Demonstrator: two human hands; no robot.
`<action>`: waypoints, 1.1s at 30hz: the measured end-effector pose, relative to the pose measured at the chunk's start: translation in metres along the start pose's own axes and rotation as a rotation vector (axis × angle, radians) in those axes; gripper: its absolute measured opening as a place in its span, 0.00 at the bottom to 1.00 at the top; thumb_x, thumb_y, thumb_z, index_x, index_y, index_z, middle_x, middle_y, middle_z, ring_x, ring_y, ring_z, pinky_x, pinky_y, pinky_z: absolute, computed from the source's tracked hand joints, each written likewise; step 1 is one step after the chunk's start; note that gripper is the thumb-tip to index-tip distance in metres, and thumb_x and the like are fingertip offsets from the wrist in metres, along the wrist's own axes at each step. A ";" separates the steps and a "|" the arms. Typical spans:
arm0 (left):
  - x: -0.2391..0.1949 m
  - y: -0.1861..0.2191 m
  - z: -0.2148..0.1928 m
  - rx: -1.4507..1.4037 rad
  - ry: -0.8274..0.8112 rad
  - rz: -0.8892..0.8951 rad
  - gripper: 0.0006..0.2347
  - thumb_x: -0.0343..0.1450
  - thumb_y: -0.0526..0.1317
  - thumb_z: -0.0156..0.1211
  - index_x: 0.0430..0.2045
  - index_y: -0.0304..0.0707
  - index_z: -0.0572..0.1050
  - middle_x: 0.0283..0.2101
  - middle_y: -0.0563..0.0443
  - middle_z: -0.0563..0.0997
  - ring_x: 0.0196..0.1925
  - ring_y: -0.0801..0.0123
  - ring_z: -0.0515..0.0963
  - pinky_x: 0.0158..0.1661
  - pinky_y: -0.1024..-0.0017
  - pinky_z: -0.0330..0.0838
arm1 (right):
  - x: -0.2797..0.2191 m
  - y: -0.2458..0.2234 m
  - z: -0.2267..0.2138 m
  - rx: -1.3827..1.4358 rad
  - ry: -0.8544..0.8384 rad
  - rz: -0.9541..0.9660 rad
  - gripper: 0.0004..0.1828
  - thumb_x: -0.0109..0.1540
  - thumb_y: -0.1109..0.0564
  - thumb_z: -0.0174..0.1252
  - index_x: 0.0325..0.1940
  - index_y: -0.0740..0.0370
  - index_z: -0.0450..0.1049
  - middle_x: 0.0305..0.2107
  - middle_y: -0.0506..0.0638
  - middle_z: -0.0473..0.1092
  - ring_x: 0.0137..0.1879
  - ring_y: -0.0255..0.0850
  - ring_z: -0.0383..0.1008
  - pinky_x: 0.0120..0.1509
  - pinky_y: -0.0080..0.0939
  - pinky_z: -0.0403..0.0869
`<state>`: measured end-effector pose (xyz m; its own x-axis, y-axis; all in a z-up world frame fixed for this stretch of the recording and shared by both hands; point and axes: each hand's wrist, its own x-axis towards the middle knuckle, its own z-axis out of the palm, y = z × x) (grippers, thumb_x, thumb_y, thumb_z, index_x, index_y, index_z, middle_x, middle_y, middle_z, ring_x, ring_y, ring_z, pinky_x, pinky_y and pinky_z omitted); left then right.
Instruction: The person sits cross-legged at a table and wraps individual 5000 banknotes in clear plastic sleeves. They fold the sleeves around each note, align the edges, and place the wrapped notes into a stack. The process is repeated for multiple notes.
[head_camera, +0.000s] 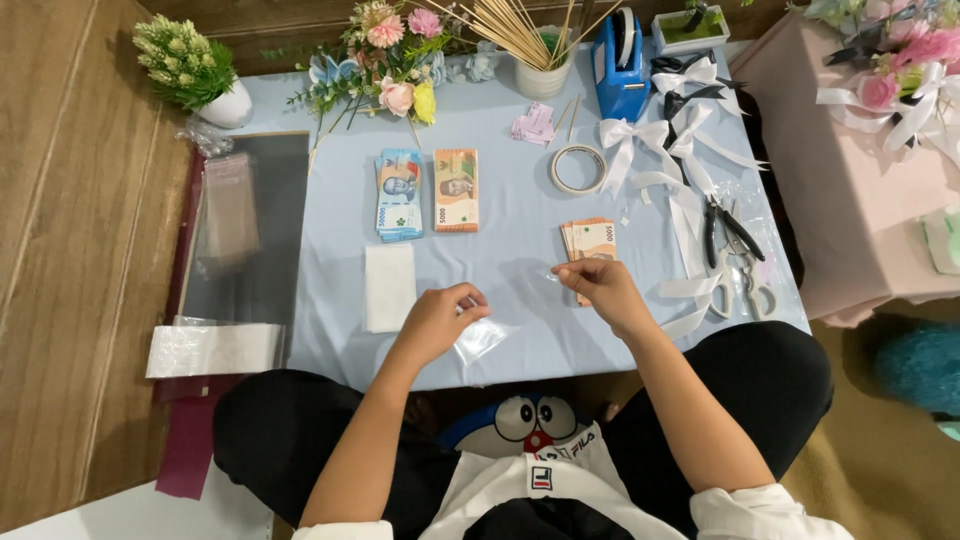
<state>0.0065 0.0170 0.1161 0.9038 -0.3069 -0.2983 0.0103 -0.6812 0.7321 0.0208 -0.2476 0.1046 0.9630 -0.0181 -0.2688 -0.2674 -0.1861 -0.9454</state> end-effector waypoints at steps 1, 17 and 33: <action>0.002 -0.007 0.001 -0.003 -0.002 0.002 0.07 0.72 0.42 0.61 0.39 0.42 0.79 0.38 0.38 0.85 0.43 0.45 0.84 0.43 0.55 0.78 | -0.002 -0.001 -0.001 -0.003 0.002 0.002 0.08 0.63 0.58 0.65 0.42 0.65 0.83 0.24 0.53 0.73 0.32 0.35 0.67 0.35 0.33 0.69; 0.015 -0.009 0.047 -1.401 0.027 -0.187 0.42 0.74 0.53 0.49 0.71 0.43 0.23 0.66 0.18 0.63 0.59 0.43 0.75 0.58 0.54 0.70 | -0.026 0.042 0.059 -0.465 0.176 -1.161 0.06 0.62 0.65 0.61 0.38 0.58 0.82 0.41 0.51 0.81 0.50 0.48 0.82 0.54 0.44 0.78; 0.026 -0.019 0.037 -0.637 0.507 0.068 0.18 0.70 0.25 0.56 0.53 0.42 0.79 0.53 0.41 0.78 0.51 0.58 0.83 0.52 0.68 0.79 | -0.007 0.047 0.041 -0.693 0.065 -1.049 0.08 0.60 0.51 0.68 0.40 0.54 0.83 0.43 0.54 0.78 0.54 0.54 0.78 0.55 0.51 0.76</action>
<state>0.0144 -0.0028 0.0720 0.9934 0.1077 -0.0393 0.0520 -0.1169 0.9918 -0.0001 -0.2163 0.0547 0.7065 0.4060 0.5797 0.6802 -0.6157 -0.3977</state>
